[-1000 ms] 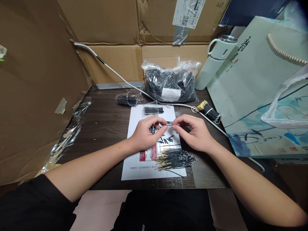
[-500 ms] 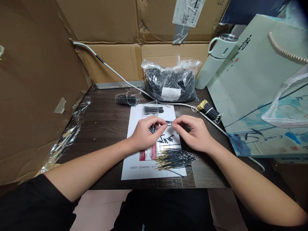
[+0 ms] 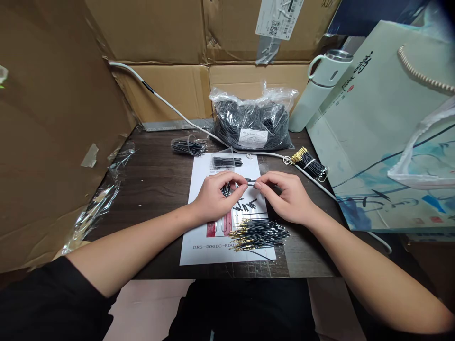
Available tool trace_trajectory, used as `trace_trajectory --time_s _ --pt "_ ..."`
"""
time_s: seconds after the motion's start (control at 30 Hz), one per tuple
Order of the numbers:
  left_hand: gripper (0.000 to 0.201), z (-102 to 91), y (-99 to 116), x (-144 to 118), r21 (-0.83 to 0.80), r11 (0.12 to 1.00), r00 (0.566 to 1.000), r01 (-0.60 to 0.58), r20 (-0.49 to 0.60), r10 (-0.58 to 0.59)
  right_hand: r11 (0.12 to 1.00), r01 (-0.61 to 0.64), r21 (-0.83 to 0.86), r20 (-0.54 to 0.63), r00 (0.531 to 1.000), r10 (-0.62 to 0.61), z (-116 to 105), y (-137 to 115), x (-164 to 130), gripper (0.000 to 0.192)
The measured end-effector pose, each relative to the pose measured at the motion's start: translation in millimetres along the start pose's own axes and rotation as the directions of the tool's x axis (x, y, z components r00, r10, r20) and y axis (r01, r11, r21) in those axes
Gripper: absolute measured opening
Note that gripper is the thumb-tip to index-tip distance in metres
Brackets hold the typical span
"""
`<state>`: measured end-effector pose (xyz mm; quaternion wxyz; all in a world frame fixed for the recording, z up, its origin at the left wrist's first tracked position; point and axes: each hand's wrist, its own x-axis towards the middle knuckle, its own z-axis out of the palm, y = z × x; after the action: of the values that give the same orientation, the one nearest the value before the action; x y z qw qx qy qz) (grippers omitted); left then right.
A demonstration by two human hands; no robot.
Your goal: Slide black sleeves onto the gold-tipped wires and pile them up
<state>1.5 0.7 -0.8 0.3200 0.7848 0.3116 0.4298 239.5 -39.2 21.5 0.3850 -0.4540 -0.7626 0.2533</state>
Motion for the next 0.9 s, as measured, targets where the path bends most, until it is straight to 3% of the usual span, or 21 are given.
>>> trace_trajectory --time_s 0.43,0.6,0.73,0.9 --pt "0.009 0.0 -0.2 0.2 -0.002 0.998 0.998 0.062 -0.029 -0.063 0.998 0.010 -0.058 -0.016 1.000 -0.011 -8.7 1.2 2.4 0.013" --pt "0.009 0.9 -0.3 1.0 -0.019 0.991 0.987 0.133 -0.085 -0.134 0.994 0.082 -0.078 0.127 0.989 -0.072 -17.9 -2.9 3.6 0.007" --pt "0.007 1.2 -1.9 0.7 -0.019 0.992 0.990 0.122 -0.069 -0.123 0.992 0.116 -0.050 0.263 0.960 -0.099 -12.6 -5.0 0.2 0.010" --pt "0.007 1.2 -3.4 0.4 -0.037 0.993 0.992 0.114 -0.053 -0.116 0.991 0.127 -0.044 0.317 0.942 -0.106 -4.6 -5.5 -1.8 0.009"
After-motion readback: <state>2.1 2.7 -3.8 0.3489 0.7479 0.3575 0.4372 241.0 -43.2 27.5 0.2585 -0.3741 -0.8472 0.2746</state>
